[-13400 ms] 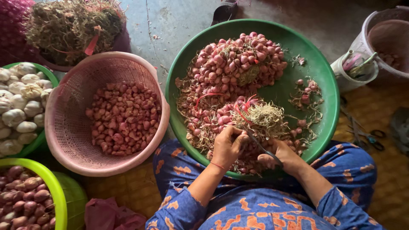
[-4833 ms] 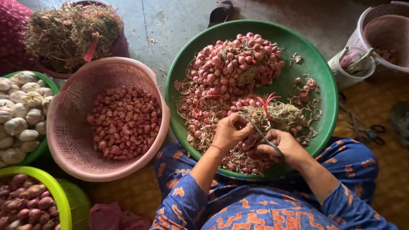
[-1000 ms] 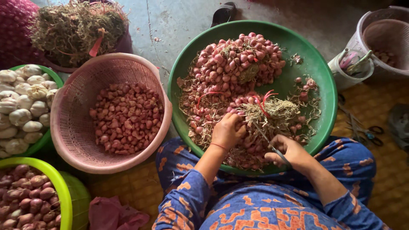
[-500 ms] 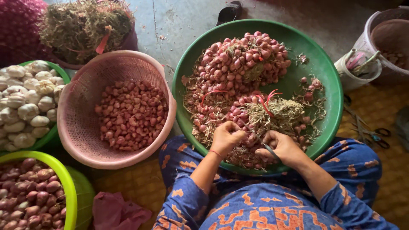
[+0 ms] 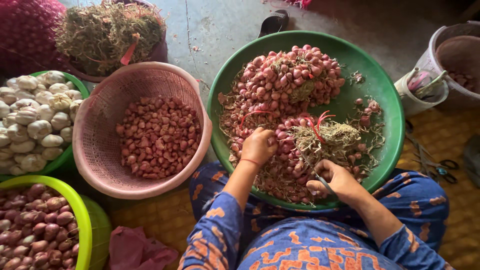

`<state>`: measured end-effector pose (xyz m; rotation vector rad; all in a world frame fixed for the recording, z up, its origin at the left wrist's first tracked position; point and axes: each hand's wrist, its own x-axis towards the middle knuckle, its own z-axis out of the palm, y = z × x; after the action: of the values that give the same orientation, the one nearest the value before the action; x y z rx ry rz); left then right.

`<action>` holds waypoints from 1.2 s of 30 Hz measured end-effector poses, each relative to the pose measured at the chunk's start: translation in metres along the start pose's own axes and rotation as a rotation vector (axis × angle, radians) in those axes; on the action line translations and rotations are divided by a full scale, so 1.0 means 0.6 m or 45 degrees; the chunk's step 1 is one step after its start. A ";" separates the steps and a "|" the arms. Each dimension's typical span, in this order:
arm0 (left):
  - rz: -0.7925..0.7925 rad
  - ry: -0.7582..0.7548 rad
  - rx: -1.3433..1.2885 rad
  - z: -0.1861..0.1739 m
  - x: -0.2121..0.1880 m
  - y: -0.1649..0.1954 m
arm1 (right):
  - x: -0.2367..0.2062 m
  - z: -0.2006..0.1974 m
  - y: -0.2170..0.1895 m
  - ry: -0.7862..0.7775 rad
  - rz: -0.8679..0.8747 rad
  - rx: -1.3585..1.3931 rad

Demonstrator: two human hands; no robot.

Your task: The person sits on the floor with a large green basin of harvested shallots on their lap and uses scissors to cut the dried roots and stems off bundles of shallots, dropping trimmed bulbs back into the basin and cut debris aside, working through the pile one bundle at a time.

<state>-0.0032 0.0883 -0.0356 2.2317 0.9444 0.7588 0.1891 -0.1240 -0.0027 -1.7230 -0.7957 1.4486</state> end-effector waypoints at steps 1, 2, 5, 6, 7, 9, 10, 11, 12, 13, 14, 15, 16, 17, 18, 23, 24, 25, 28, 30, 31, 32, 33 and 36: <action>-0.026 -0.028 -0.013 -0.002 0.004 0.004 | -0.001 0.001 -0.002 -0.012 -0.011 0.023; -0.053 -0.057 -0.025 -0.004 0.006 0.008 | -0.002 0.001 -0.004 -0.024 -0.021 0.047; -0.063 -0.066 -0.100 -0.018 0.004 0.014 | -0.010 0.002 -0.015 -0.009 0.076 -0.050; -0.056 -0.055 -0.131 -0.022 -0.001 0.015 | -0.012 0.004 -0.019 -0.004 0.093 -0.121; -0.146 -0.109 -0.243 -0.025 -0.005 0.015 | -0.013 0.006 -0.025 -0.003 0.112 -0.190; -0.339 -0.214 -0.468 -0.027 -0.022 0.013 | -0.013 0.016 -0.034 -0.006 0.083 -0.344; -0.364 -0.239 -0.507 -0.026 -0.030 0.013 | -0.010 0.023 -0.040 -0.005 0.026 -0.427; -0.386 -0.265 -0.546 -0.024 -0.037 0.013 | -0.008 0.031 -0.045 -0.002 -0.033 -0.511; -0.403 -0.291 -0.585 -0.021 -0.044 0.013 | -0.007 0.040 -0.050 0.015 -0.112 -0.490; -0.462 -0.318 -0.818 -0.018 -0.052 0.013 | -0.007 0.049 -0.054 0.035 -0.194 -0.469; -0.508 -0.339 -1.049 -0.015 -0.058 0.014 | -0.004 0.053 -0.062 0.057 -0.287 -0.451; -0.541 -0.359 -1.278 -0.014 -0.062 0.015 | -0.002 0.057 -0.069 0.085 -0.271 -0.524; -0.574 -0.343 -1.379 -0.012 -0.066 0.016 | -0.004 0.063 -0.074 0.119 -0.260 -0.598; -0.601 -0.328 -1.481 -0.010 -0.069 0.017 | -0.005 0.066 -0.081 0.158 -0.251 -0.673; -0.640 -0.294 -1.559 -0.008 -0.073 0.019 | -0.007 0.067 -0.086 0.145 -0.238 -0.637; -0.606 -0.189 -1.110 -0.009 -0.071 0.035 | -0.027 0.063 -0.095 0.104 -0.223 -0.583; -0.518 -0.176 -0.931 -0.009 -0.071 0.041 | -0.028 0.061 -0.092 0.159 -0.230 -0.664; -0.440 -0.170 -0.752 -0.010 -0.075 0.046 | -0.026 0.058 -0.088 0.209 -0.227 -0.740; -0.375 -0.201 -0.697 -0.007 -0.081 0.063 | -0.020 0.052 -0.066 0.292 -0.275 -0.719; -0.416 -0.210 -0.792 -0.005 -0.083 0.066 | -0.015 0.049 -0.048 0.254 -0.265 -0.530; -0.430 -0.211 -0.836 -0.005 -0.083 0.066 | -0.012 0.045 -0.040 0.194 -0.223 -0.384; -0.431 -0.223 -0.869 -0.003 -0.084 0.068 | -0.009 0.041 -0.035 0.135 -0.184 -0.239; -0.430 -0.233 -0.901 -0.001 -0.083 0.070 | -0.007 0.037 -0.032 0.117 -0.190 -0.170; -0.355 -0.225 -0.878 -0.008 -0.076 0.088 | -0.004 0.026 -0.033 0.143 -0.180 -0.169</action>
<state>-0.0106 0.0245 -0.0076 1.5021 0.7385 0.6225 0.1735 -0.1132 0.0136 -1.7913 -0.9504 1.2175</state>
